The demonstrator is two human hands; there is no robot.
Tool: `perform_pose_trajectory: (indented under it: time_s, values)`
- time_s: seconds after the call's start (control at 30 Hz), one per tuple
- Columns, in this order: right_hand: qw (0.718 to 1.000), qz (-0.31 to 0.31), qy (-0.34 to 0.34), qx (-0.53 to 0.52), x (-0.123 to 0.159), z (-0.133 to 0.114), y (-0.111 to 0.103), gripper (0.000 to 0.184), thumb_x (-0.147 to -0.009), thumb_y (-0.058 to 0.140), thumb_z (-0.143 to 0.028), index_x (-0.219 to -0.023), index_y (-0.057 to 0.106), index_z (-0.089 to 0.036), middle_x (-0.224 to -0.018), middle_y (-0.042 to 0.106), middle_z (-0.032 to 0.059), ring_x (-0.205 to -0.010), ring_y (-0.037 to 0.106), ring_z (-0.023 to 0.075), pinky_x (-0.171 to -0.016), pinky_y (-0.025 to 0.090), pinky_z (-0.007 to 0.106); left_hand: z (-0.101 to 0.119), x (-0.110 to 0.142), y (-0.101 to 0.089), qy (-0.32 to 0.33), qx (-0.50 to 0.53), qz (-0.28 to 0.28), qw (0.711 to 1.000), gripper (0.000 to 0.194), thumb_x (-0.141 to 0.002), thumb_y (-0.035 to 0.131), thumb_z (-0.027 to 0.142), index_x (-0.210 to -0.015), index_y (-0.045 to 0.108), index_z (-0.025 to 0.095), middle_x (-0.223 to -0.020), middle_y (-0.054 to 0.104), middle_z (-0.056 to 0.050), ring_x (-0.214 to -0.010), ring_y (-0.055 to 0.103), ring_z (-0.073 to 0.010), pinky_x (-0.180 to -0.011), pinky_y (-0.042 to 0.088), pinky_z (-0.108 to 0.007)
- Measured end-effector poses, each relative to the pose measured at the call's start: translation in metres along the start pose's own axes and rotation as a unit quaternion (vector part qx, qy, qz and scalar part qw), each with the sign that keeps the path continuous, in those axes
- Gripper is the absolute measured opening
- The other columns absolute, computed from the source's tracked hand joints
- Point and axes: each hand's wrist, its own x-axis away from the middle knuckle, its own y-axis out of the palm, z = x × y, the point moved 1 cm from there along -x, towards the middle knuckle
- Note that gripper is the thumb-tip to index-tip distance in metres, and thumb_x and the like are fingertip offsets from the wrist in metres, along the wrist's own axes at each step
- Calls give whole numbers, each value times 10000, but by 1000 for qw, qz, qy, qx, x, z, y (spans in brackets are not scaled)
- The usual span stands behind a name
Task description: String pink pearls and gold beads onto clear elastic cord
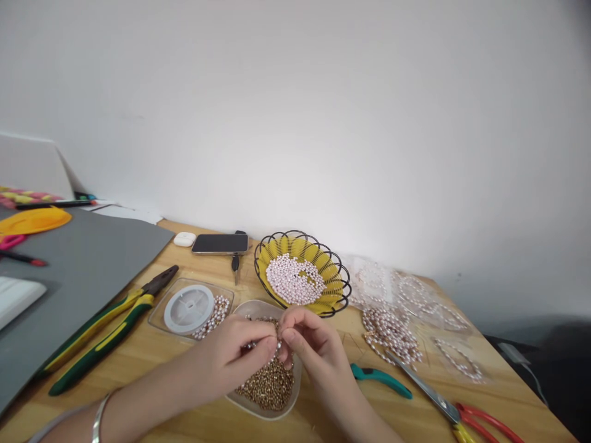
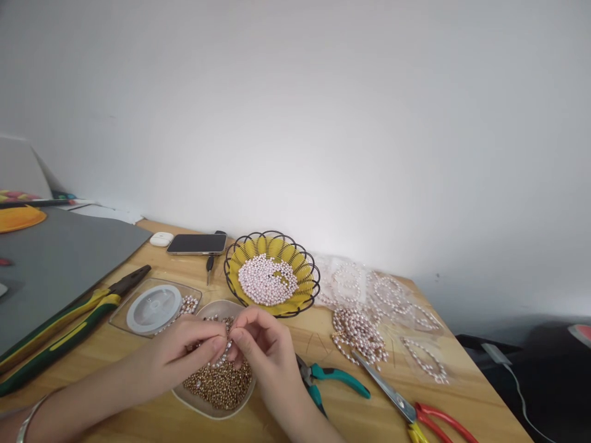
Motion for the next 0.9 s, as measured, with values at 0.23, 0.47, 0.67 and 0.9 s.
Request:
perform_pose_trajectory:
  time_s: [0.23, 0.47, 0.67, 0.9]
  values:
    - [999, 23, -22, -9, -2, -1, -3, 237, -875, 719, -381, -775, 657, -175, -861, 516, 7, -564, 450, 73, -496, 402, 195, 2, -3, -2, -29, 45, 28, 998, 344, -989, 381, 304, -688, 498, 185, -612, 429, 36, -573, 387, -118, -550, 276, -257]
    - [997, 16, -1, -77, -1, 5, -3, 215, -862, 740, -366, -787, 655, -183, -831, 531, -5, -561, 495, 74, -508, 448, 186, 4, -2, -2, -33, 74, 55, 995, 249, -992, 415, 320, -835, 556, 189, -752, 568, 7, -653, 463, -130, -599, 334, -255]
    - [988, 17, 12, -153, -1, 6, 0, 189, -859, 756, -321, -796, 656, -173, -813, 550, -14, -562, 532, 62, -529, 480, 170, 2, -1, 0, -1, 79, 21, 997, 311, -1030, 377, 330, -828, 565, 186, -769, 590, -1, -699, 508, -136, -664, 370, -262]
    - [993, 20, -7, -119, -1, 8, 1, 156, -876, 745, -304, -827, 666, -178, -786, 665, 1, -553, 626, 85, -548, 524, 190, -3, 1, 4, -50, 135, 79, 986, 347, -1041, 348, 409, -841, 529, 190, -648, 411, 50, -582, 385, -117, -551, 309, -243]
